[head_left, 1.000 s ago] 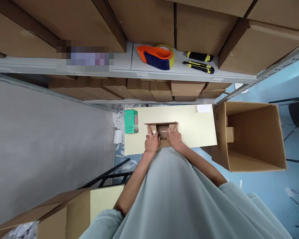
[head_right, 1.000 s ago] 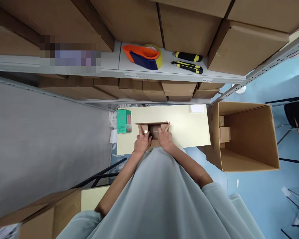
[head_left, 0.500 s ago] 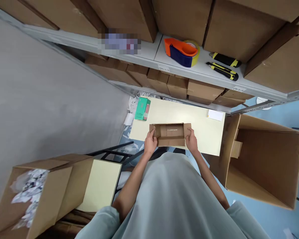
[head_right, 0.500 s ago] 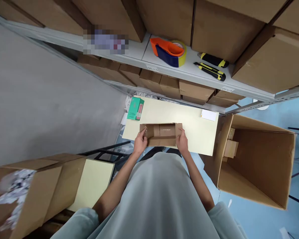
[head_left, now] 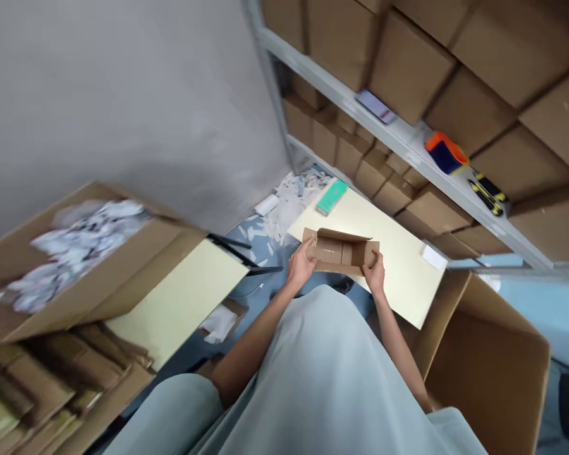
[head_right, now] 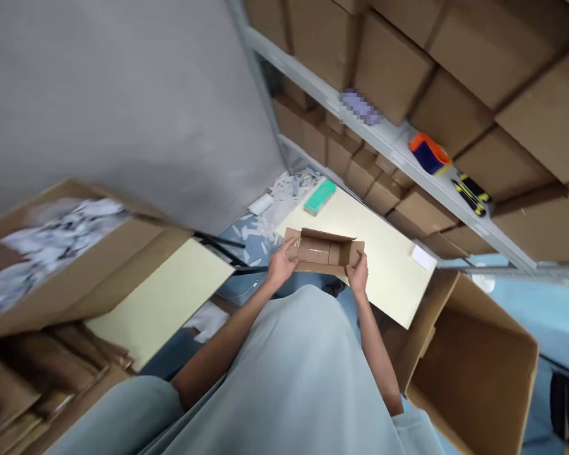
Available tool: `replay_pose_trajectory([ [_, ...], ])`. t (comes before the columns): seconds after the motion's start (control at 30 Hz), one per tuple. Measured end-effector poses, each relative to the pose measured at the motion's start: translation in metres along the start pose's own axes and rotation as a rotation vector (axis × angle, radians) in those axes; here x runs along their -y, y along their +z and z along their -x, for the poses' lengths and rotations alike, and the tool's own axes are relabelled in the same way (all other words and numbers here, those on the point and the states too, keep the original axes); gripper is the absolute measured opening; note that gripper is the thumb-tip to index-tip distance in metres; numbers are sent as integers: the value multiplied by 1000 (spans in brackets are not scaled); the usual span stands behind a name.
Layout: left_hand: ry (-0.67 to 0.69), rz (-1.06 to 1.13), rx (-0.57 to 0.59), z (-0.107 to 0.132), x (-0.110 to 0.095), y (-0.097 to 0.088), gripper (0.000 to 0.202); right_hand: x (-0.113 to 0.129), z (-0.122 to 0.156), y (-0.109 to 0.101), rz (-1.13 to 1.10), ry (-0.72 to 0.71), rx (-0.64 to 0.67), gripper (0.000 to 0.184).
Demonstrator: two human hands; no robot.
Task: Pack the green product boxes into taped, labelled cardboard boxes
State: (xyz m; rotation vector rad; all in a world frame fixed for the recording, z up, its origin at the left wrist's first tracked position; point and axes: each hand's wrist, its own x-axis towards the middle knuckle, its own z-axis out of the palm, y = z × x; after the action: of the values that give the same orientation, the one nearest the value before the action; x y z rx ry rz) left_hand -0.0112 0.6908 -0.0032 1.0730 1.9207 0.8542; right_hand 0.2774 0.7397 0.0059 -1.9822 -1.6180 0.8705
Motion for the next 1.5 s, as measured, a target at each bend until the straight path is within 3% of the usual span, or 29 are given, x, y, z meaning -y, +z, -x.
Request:
replay_pose_trajectory([
  [0.1,-73,17,-140,27,41,-70,76,48,15,55,-15,-134,96,68],
  [0.27,-216,29,-397,84,121,-175,77,127,54,172,17,-336,315,68],
  [0.37,-311,43,-524,124,165,-219,79,166,81,234,46,-493,454,71],
  [0.47,-378,84,-631,159,201,-244,83,195,106,284,81,-660,561,70],
  [0.63,-488,162,-749,193,243,-262,88,231,140,342,126,-846,691,67],
  [0.8,-574,216,-848,202,269,-270,90,261,162,378,227,-886,794,70],
  [0.97,-641,259,-838,196,284,-277,91,280,170,390,301,-882,884,69],
  [1.17,-683,264,-819,184,292,-278,88,309,164,378,389,-902,836,50],
  [1.33,-715,228,-804,179,295,-280,86,391,147,385,470,-1121,648,36],
  [1.5,-740,178,-790,181,286,-286,83,481,123,447,757,-1306,640,35],
])
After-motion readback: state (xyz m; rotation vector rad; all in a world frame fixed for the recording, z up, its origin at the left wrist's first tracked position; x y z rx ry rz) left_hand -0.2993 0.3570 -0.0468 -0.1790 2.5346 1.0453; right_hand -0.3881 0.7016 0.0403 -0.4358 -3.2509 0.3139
